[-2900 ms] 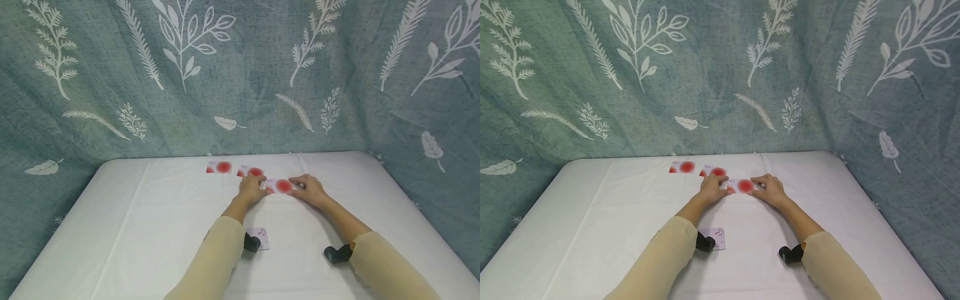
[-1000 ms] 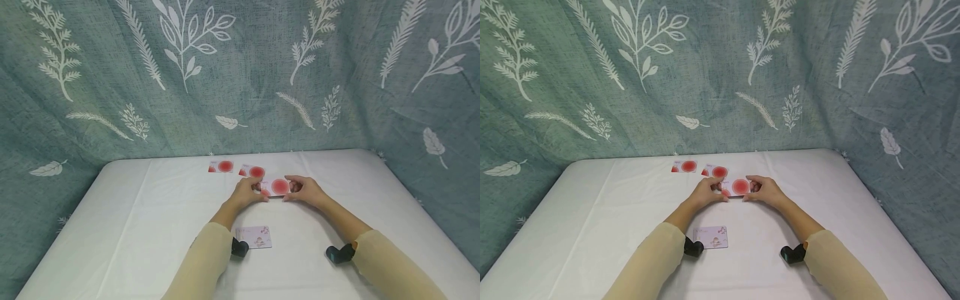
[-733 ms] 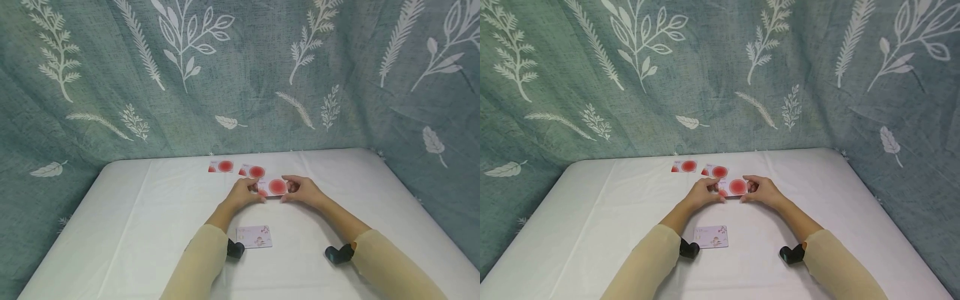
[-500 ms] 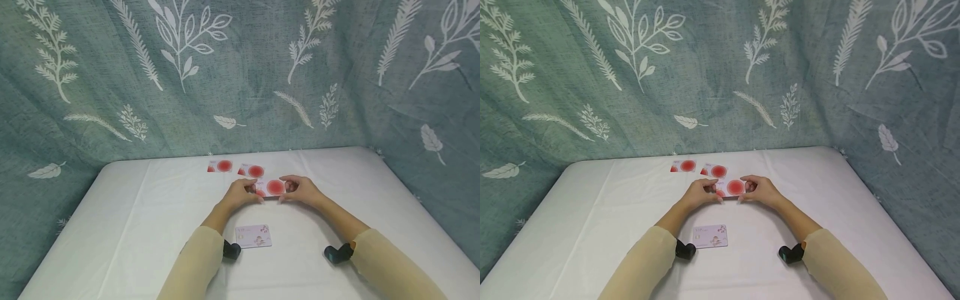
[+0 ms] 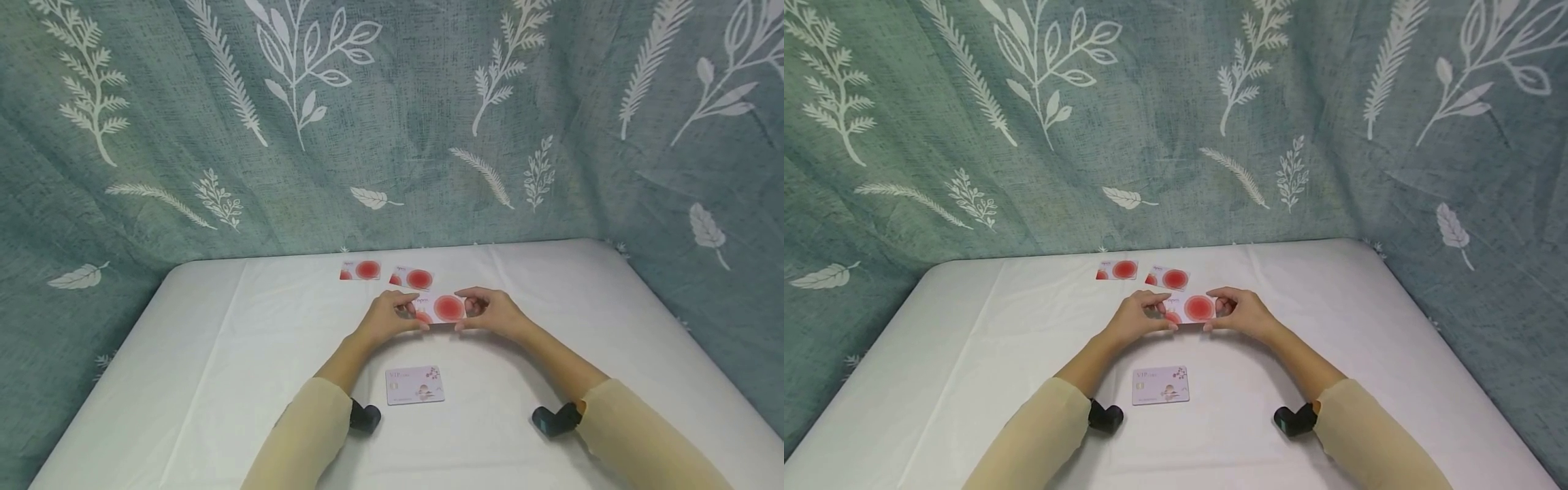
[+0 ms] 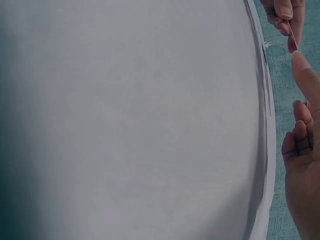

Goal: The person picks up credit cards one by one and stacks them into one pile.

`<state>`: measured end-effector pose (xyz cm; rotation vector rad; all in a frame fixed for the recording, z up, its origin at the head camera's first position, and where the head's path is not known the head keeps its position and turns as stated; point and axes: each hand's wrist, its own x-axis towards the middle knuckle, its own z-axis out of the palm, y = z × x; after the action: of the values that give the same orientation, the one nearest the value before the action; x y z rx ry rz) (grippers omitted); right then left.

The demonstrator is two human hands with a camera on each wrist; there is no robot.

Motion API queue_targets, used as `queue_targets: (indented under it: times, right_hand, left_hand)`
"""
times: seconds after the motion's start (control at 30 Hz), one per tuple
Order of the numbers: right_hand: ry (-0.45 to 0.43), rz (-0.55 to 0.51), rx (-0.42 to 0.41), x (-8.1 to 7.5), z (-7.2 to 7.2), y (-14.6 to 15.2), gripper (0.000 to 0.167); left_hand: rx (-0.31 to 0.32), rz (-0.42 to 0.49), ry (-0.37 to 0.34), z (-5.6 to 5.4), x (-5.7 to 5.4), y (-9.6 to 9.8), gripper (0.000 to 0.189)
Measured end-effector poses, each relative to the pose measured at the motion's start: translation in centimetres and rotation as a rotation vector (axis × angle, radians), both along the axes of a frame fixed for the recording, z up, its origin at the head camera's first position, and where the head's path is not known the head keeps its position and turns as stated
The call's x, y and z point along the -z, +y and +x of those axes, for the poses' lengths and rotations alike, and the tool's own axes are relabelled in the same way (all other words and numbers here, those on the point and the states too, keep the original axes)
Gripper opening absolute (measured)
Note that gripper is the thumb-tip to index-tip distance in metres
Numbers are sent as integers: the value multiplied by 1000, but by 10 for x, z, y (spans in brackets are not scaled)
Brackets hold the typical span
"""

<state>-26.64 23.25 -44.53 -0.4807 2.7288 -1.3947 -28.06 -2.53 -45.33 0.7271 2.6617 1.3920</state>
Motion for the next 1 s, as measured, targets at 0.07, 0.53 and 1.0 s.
queue_targets:
  times: [0.07, 0.53, 1.0]
  right_hand:
    - [7, -1, -2, -1, 2, -1, 67]
    - [59, -12, -53, -10, 15, -11, 61]
    - [45, 22, -73, -15, 27, -23, 59]
  left_hand:
    - [-5, -4, 9, 2, -1, -2, 63]
    - [-2, 2, 96, 16, -5, -16, 61]
    - [4, -49, 114, 35, -11, -30, 58]
